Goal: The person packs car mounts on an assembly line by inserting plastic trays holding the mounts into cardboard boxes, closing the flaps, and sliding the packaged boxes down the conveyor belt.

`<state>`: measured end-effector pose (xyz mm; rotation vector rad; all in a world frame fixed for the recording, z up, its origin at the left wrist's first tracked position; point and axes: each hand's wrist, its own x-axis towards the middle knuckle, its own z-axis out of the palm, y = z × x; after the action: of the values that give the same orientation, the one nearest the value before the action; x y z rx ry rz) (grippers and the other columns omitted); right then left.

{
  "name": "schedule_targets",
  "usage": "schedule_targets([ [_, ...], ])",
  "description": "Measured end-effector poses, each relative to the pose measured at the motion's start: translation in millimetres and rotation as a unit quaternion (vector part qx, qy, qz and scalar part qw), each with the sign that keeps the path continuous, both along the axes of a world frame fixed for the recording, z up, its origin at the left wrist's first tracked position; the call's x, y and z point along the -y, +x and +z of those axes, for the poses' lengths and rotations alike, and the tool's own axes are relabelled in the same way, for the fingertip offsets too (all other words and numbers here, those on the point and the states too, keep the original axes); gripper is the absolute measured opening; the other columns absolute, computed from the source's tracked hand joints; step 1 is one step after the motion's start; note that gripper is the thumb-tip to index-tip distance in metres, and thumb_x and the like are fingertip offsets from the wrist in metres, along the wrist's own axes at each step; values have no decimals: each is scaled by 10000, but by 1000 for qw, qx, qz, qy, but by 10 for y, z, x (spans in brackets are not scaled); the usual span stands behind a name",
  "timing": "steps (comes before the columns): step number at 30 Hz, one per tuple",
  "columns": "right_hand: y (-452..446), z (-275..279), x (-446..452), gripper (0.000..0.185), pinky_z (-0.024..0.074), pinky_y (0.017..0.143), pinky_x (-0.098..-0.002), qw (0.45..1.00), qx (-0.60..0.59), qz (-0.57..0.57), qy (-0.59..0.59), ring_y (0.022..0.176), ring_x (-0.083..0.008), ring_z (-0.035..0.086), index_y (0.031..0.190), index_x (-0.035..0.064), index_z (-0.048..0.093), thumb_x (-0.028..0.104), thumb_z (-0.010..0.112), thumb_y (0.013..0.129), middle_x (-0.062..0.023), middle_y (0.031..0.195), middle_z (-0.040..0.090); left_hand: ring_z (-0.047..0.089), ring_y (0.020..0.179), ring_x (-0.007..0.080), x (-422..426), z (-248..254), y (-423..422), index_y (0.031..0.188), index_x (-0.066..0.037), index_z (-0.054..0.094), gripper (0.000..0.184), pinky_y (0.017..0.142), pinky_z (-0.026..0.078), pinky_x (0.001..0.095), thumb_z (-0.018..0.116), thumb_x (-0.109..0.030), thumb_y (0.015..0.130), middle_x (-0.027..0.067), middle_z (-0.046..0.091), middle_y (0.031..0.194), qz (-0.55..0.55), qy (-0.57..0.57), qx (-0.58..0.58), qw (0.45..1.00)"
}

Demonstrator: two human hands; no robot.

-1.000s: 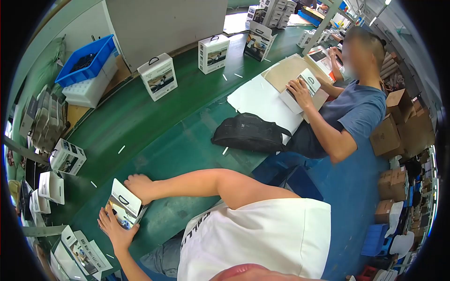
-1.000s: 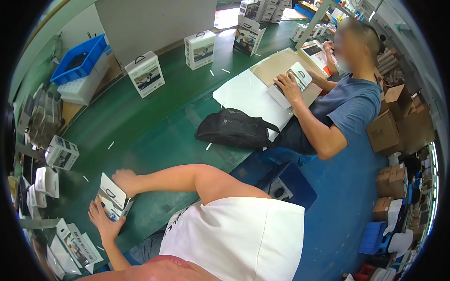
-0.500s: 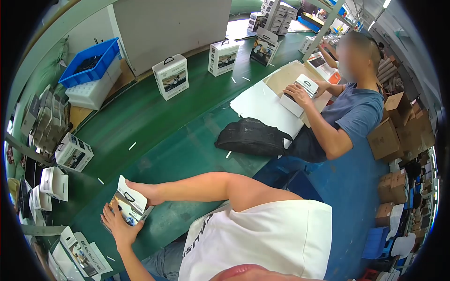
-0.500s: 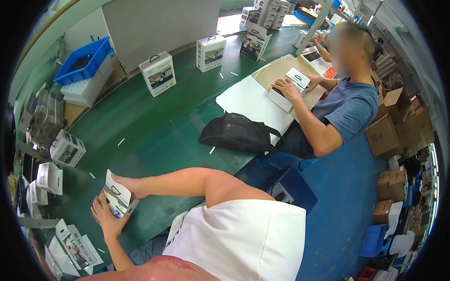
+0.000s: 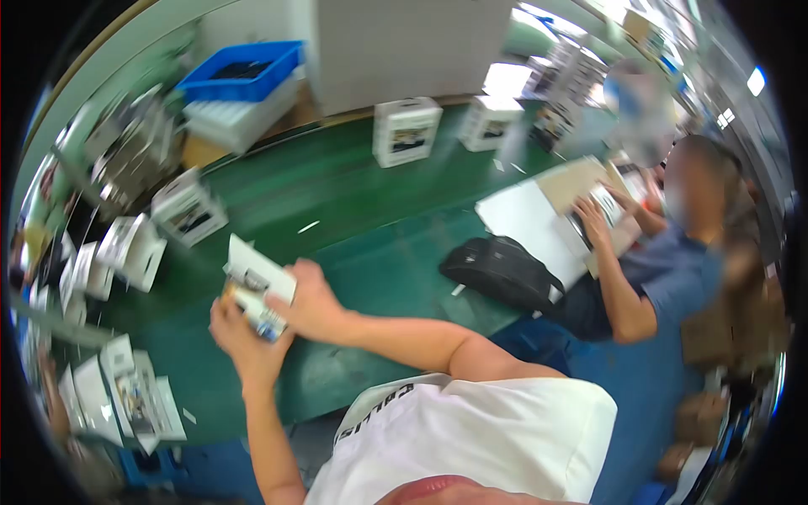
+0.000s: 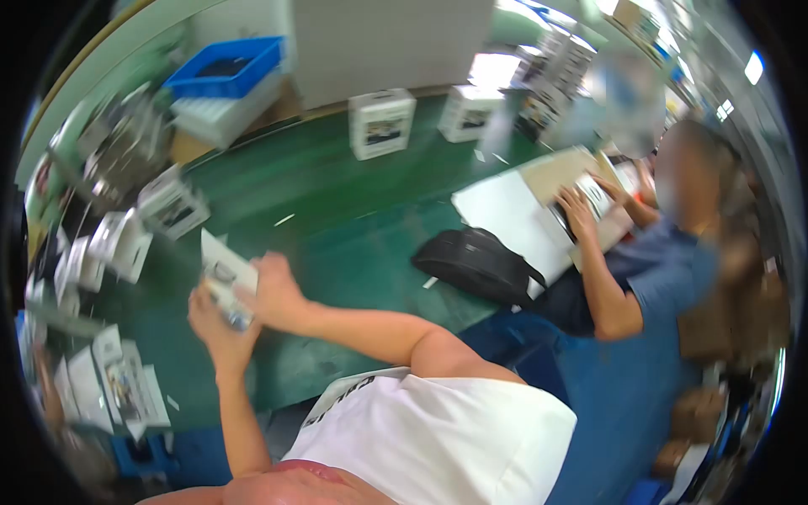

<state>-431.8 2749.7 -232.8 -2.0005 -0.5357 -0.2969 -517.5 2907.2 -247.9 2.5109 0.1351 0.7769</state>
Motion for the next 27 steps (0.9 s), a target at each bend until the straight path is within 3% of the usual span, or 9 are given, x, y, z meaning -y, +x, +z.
schedule_targets([
  [3,332,449,-5,322,512,971,-518,985,118,58,-109,1072,-429,630,1066,-19,712,177,867,863,-191,1058,695,167,1656,499,-75,-188,-55,1707,-2,256,1189,1330,75,676,854,-566,847,320,216,1758,-36,-76,-50,995],
  [4,492,418,-9,279,516,938,-497,957,280,55,-51,1032,-396,653,1018,-5,726,123,886,828,-170,1070,720,174,1652,504,-122,-312,-97,1699,12,268,1133,1329,71,679,814,-566,892,324,220,1755,-22,-80,-40,996],
  [6,792,591,-64,174,474,880,-500,914,399,64,-40,960,-325,662,944,70,717,89,820,806,-93,1040,708,178,1647,510,-263,-507,-170,1674,50,306,1004,1328,71,682,718,-557,987,329,219,1752,19,-71,-52,996],
  [9,1208,787,-137,225,439,943,-500,887,445,42,-115,1013,-285,650,928,118,696,100,819,740,-26,1044,690,200,1640,512,-500,-1037,-249,1637,68,371,945,1325,90,688,694,-553,1002,334,266,1734,124,7,-115,986],
  [12,1581,940,-209,251,423,911,-517,852,492,-21,-175,1022,-299,621,938,123,696,117,778,701,-21,1032,666,246,1622,516,-500,-868,-241,1580,92,445,899,1322,110,695,673,-568,1013,346,356,1686,120,18,-120,985],
  [15,1904,856,-192,140,422,901,-508,838,476,-111,-241,1049,-285,619,896,123,743,166,798,774,-14,1041,694,250,1623,510,-569,-884,-271,1577,92,450,913,1329,111,677,672,-588,1010,352,359,1681,122,0,-115,986],
  [18,2052,678,-53,245,425,977,-519,840,416,-133,-322,1139,-321,630,1062,102,768,226,811,855,-69,1179,717,253,1618,508,-657,-935,-315,1572,99,451,920,1332,107,670,650,-608,1018,355,358,1678,119,-15,-103,987],
  [22,1489,1086,-566,429,415,1081,-566,846,466,-178,-187,1249,-356,619,1235,58,715,240,838,868,-134,1264,713,275,1608,499,-743,-891,-322,1561,101,463,927,1333,121,660,637,-628,1016,351,383,1656,116,-2,-112,987],
  [27,1217,672,-1865,601,421,1132,-568,925,248,216,-190,1394,-377,547,1351,26,647,186,878,819,-185,1388,651,306,1596,484,-867,-756,-363,1559,79,481,929,1332,164,641,676,-624,984,335,403,1647,116,-12,-133,984],
])
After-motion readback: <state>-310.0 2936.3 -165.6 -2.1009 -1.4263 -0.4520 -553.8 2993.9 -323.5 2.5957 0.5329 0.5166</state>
